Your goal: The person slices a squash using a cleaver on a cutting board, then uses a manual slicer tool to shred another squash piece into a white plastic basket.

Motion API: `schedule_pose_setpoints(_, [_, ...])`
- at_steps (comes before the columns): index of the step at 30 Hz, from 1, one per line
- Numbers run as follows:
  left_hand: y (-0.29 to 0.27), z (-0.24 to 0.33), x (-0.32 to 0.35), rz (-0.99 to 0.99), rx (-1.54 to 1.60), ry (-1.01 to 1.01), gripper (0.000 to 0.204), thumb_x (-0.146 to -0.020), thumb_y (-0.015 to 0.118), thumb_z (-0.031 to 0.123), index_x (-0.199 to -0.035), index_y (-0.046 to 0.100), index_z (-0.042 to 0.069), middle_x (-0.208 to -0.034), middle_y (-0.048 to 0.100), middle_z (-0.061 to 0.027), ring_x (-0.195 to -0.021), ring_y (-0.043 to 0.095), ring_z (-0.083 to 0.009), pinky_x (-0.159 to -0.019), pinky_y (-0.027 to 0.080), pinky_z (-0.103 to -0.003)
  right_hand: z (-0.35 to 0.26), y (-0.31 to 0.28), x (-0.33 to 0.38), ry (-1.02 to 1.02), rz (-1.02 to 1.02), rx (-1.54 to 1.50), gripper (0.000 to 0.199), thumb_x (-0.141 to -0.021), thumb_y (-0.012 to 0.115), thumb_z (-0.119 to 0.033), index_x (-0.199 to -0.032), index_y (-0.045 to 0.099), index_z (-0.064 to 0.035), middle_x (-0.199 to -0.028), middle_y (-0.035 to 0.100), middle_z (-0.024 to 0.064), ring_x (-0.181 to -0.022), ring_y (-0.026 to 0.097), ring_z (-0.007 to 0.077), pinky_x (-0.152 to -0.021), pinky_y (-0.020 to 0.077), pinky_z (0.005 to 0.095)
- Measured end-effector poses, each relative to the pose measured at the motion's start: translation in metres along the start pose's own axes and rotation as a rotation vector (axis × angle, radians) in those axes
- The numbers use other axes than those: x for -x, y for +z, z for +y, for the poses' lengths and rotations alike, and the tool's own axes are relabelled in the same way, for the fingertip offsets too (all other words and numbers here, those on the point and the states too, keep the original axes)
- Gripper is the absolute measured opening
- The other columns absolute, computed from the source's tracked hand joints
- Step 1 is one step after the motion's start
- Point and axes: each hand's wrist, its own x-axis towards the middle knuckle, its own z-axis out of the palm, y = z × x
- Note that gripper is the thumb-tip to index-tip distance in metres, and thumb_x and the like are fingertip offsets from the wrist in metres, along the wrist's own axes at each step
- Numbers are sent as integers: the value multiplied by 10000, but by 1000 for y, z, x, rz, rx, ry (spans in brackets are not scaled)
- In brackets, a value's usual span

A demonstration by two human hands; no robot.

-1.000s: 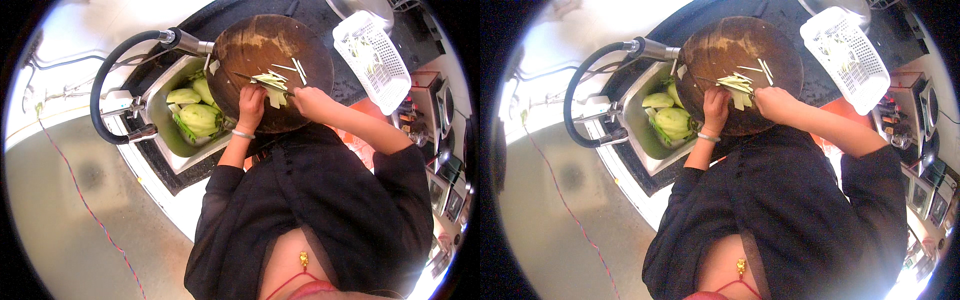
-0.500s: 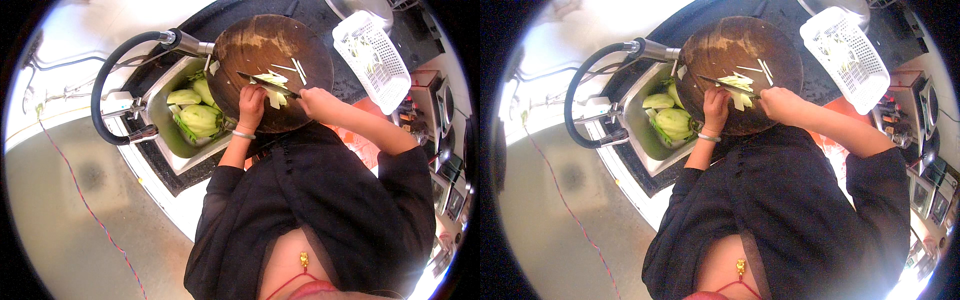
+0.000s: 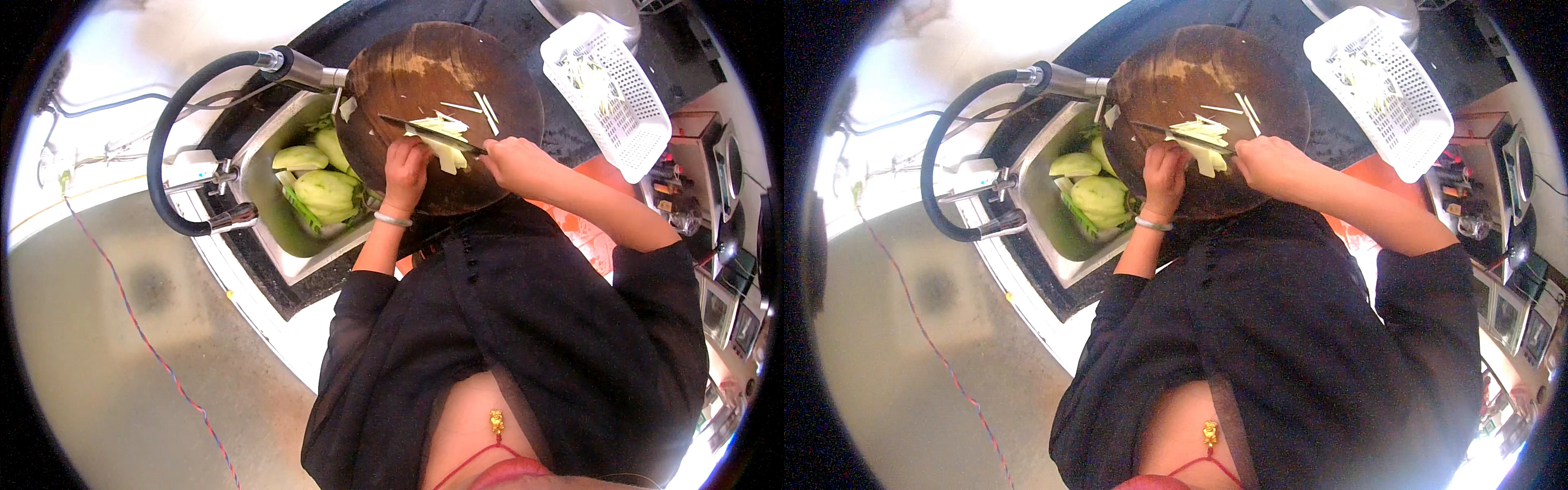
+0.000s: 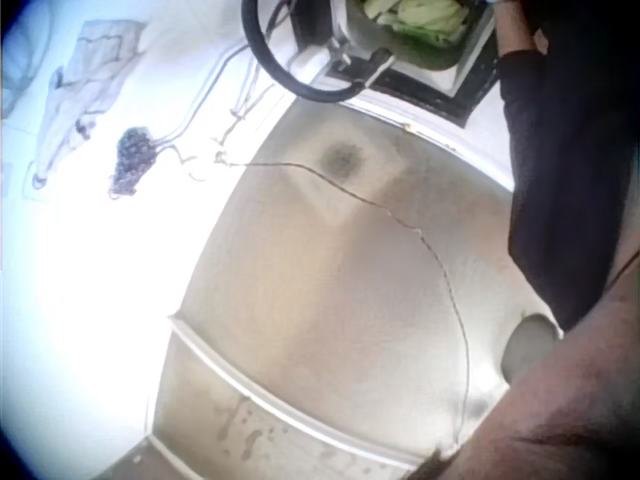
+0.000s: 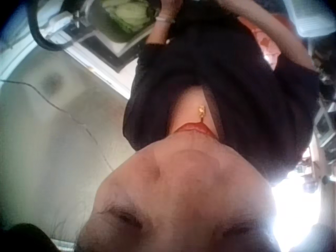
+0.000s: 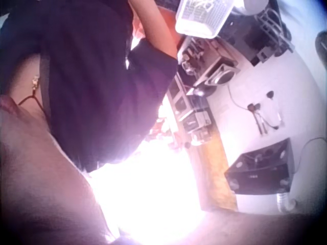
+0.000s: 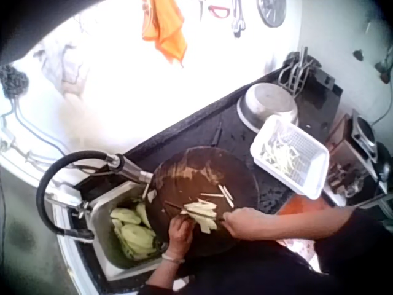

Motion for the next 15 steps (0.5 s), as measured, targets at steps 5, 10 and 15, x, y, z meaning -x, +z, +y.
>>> schedule_pose_setpoints(5, [1,-1,2,-17,-17,-37,149,-723,657,-2,-856,599,30,-916,590,-106,-868,549,-317,-755,456,-400,-2,-7,7,-9,-39,28,227,-881,511,-172,-824,576,38,-778,618,259,-786,613,427,-706,484,498])
schedule_pose_setpoints(10, [1,-1,0,-5,21,-38,130,-731,650,4,-846,596,29,-907,598,-109,-859,555,-322,-758,457,-405,4,8,-5,-46,-11,40,217,-865,505,-151,-812,590,42,-789,626,258,-790,619,427,-712,490,496])
schedule_pose_setpoints(15, [0,1,-1,-20,2,-15,132,-724,636,5,-845,594,36,-904,597,-106,-867,558,-320,-772,459,-401,13,23,-17,-20,11,-17,233,-875,513,-185,-828,586,32,-777,624,258,-792,620,424,-718,489,497])
